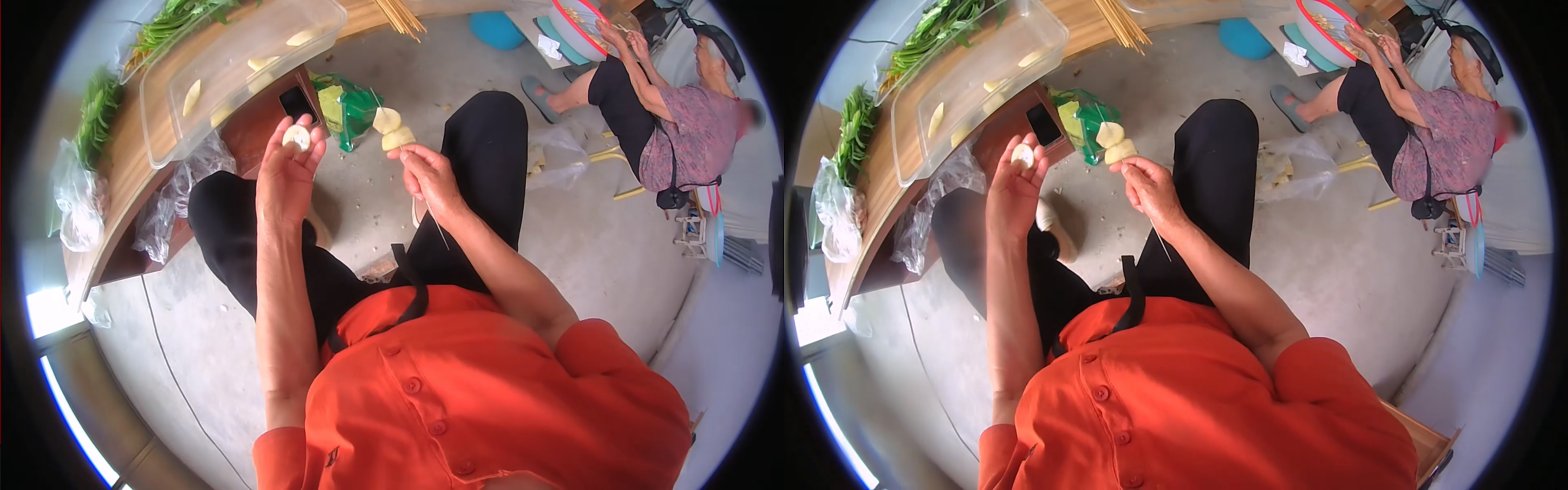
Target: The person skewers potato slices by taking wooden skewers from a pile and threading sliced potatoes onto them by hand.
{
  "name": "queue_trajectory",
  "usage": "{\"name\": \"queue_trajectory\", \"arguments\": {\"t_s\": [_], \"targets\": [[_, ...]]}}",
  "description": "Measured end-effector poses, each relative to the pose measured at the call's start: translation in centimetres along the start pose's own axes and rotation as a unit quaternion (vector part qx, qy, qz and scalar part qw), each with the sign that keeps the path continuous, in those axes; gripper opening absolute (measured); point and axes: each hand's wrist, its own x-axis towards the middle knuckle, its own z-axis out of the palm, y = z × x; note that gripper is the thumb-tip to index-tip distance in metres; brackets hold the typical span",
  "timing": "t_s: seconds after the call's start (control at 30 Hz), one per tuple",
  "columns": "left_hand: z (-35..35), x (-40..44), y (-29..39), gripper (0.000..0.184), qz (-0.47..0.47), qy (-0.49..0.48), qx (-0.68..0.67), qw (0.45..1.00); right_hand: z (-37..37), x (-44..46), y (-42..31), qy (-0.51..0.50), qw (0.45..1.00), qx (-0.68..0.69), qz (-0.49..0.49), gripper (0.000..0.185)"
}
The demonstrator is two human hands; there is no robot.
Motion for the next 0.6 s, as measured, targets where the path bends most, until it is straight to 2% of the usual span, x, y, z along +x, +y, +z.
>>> {"name": "queue_trajectory", "arguments": {"t_s": [0.2, 0.27, 0.37, 0.47, 0.6], "targets": [[-3.1, 0.1, -0.2, 0.045, 0.007, 0.004, -0.003, 1.0, -0.3, 0.6, 0.4, 0.01, 0.999, -0.031, 0.003, 0.024], [-5.3, -0.2, -0.8, 0.039, 0.005, 0.059, -0.023, 0.998, 0.1, 0.5, 0.2, -0.001, 0.998, -0.055, -0.011, 0.024], [-6.9, -0.9, -1.0, 0.038, 0.005, 0.11, -0.013, 0.994, -0.2, 0.0, 0.5, -0.01, 0.996, -0.093, -0.006, 0.023], [-6.6, -0.8, -0.6, 0.037, 0.026, 0.06, -0.033, 0.997, -0.8, -0.6, 0.7, 0.009, 0.997, -0.067, 0.027, 0.023], [-6.1, -0.1, -0.3, 0.036, 0.041, 0.065, -0.038, 0.996, -0.5, -0.4, -0.5, -0.004, 0.999, -0.048, 0.003, 0.023]]}}
